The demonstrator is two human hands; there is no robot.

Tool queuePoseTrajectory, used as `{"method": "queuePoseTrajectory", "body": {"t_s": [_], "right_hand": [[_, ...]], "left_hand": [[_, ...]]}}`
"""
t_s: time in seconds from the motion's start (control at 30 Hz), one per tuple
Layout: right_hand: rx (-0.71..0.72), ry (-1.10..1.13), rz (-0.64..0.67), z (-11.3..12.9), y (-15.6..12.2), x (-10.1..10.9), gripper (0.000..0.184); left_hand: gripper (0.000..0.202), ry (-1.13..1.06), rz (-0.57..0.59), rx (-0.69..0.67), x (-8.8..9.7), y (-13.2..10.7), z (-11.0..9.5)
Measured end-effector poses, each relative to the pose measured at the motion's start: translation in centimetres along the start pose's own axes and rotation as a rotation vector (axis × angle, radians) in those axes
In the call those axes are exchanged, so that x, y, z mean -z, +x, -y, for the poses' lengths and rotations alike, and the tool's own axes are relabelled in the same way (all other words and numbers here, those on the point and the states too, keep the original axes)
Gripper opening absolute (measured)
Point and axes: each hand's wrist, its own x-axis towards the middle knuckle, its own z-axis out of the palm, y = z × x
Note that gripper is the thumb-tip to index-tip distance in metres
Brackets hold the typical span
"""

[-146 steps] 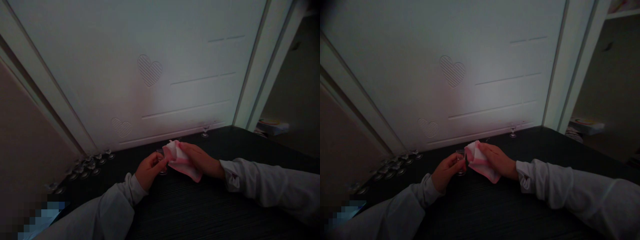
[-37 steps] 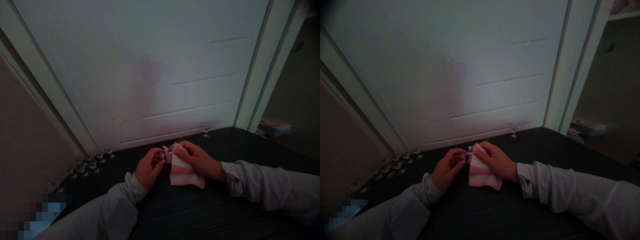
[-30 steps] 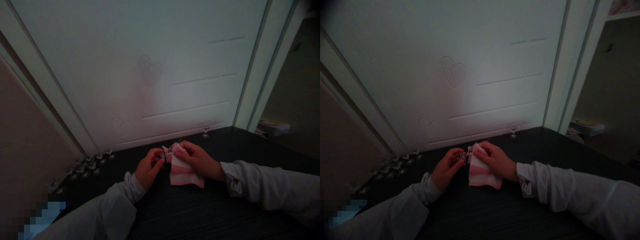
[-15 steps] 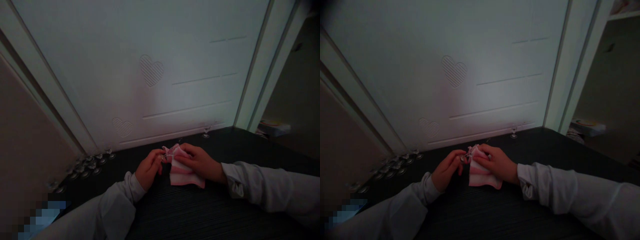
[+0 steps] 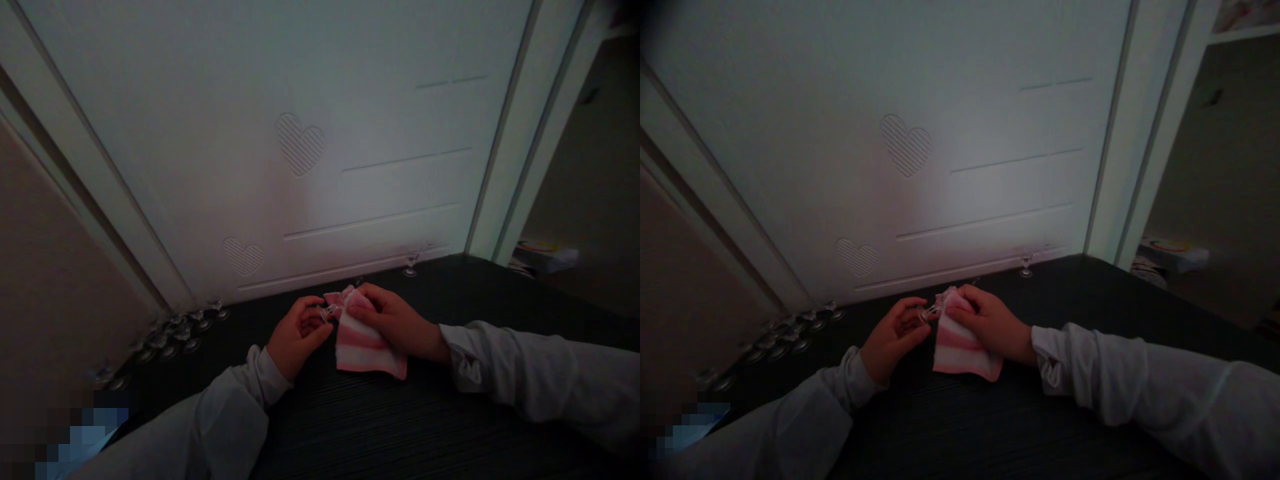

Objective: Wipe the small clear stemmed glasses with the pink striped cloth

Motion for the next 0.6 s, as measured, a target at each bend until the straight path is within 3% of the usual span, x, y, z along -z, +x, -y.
{"method": "queuePoseTrajectory", "body": {"t_s": [0.43, 0.6], "right_hand": [[0.012, -0.026, 0.043, 0.27, -0.03, 0.14, 0.015], [0.058, -0.112, 0.069, 0.25, -0.13, 0.22, 0.016]], "left_hand": [[0.023, 0.143, 0.049, 0.015, 0.06, -0.20, -0.47], [0.035, 0.173, 0.059, -0.003, 0.15, -0.10, -0.59]]}}
